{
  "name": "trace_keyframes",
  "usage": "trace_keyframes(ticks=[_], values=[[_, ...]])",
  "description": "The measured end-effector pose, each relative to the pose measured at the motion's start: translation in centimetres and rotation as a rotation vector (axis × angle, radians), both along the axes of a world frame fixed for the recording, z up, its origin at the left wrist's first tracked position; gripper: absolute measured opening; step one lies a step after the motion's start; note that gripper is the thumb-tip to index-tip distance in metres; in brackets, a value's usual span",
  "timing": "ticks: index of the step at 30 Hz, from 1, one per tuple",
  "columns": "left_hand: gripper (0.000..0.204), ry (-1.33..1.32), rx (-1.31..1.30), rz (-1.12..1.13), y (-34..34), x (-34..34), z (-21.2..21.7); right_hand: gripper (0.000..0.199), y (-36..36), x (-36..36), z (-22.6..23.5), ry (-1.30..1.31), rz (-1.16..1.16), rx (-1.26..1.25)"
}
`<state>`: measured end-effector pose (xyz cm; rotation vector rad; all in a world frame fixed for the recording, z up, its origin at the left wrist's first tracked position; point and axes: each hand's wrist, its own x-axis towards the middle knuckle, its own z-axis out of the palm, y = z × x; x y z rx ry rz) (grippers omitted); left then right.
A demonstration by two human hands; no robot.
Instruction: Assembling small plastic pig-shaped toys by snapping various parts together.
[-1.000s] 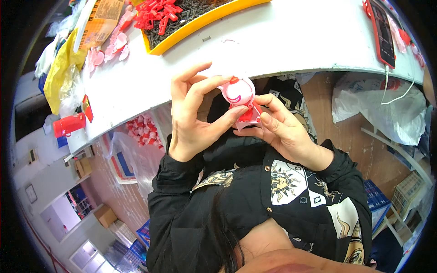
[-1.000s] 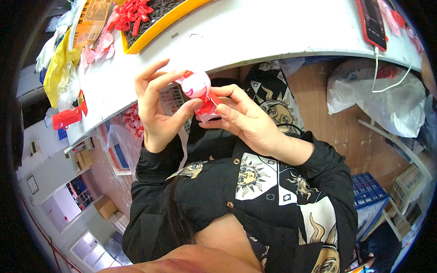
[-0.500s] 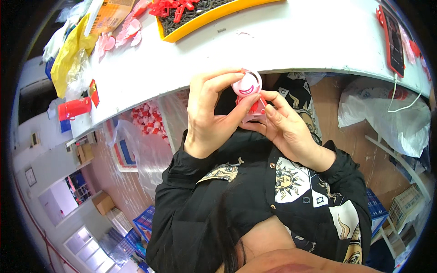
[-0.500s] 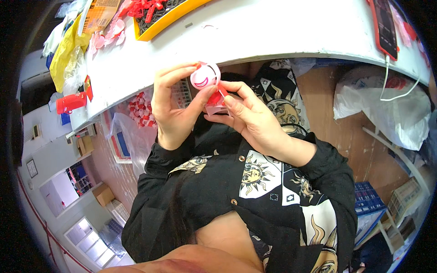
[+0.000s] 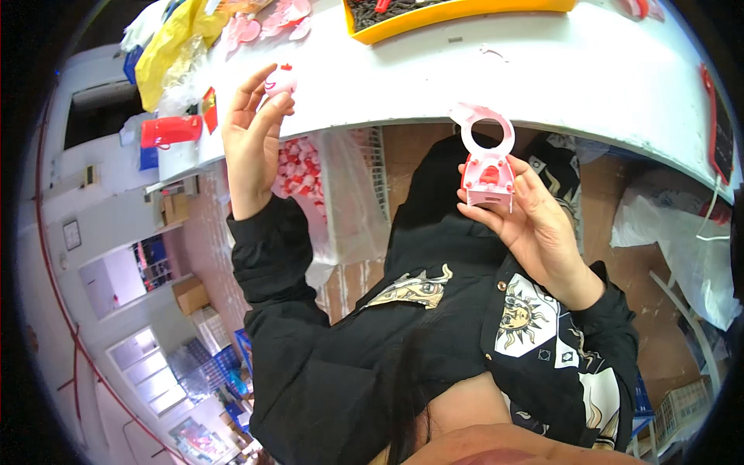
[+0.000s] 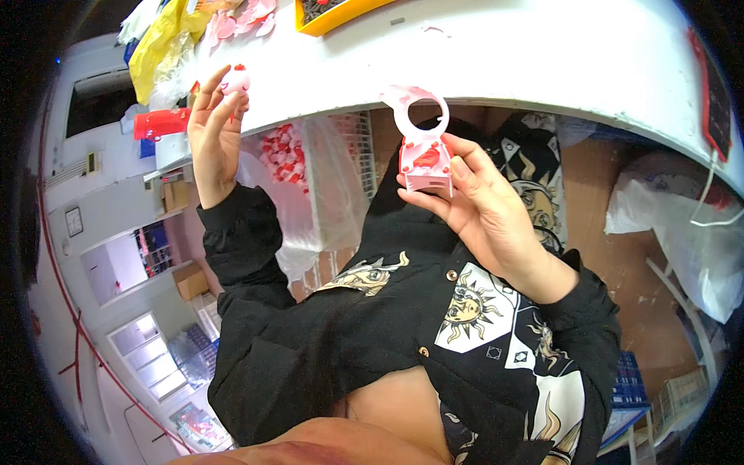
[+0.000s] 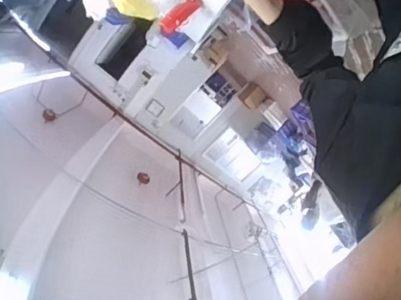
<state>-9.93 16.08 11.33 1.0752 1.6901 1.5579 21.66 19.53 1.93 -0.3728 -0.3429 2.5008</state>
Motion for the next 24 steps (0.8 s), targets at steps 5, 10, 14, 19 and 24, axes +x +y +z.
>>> trace_keyframes(ticks=[5, 10, 14, 19, 24], values=[[0.040, 0.486, -0.433, -0.073, -1.3, -5.9, 0.6, 0.042, 0.0, -0.3, 0.0, 0.028, 0.035, -0.004], [0.029, 1.206, -0.566, -0.293, 0.6, -6.2, 4.1, 0.044, 0.3, -0.3, -0.1, -0.023, 0.019, 0.022], [0.032, 0.867, -0.823, -0.308, 1.4, -6.7, 2.5, 0.045, 0.4, -0.5, 0.2, -0.064, 0.020, 0.015], [0.028, 0.792, -0.668, -0.254, 0.2, -8.2, 2.3, 0.046, 0.9, -0.9, 0.1, -0.075, 0.014, 0.013], [0.023, 0.959, -0.563, -0.189, -0.9, -6.6, 0.2, 0.046, 0.6, -1.4, 0.7, -0.074, 0.063, 0.001]])
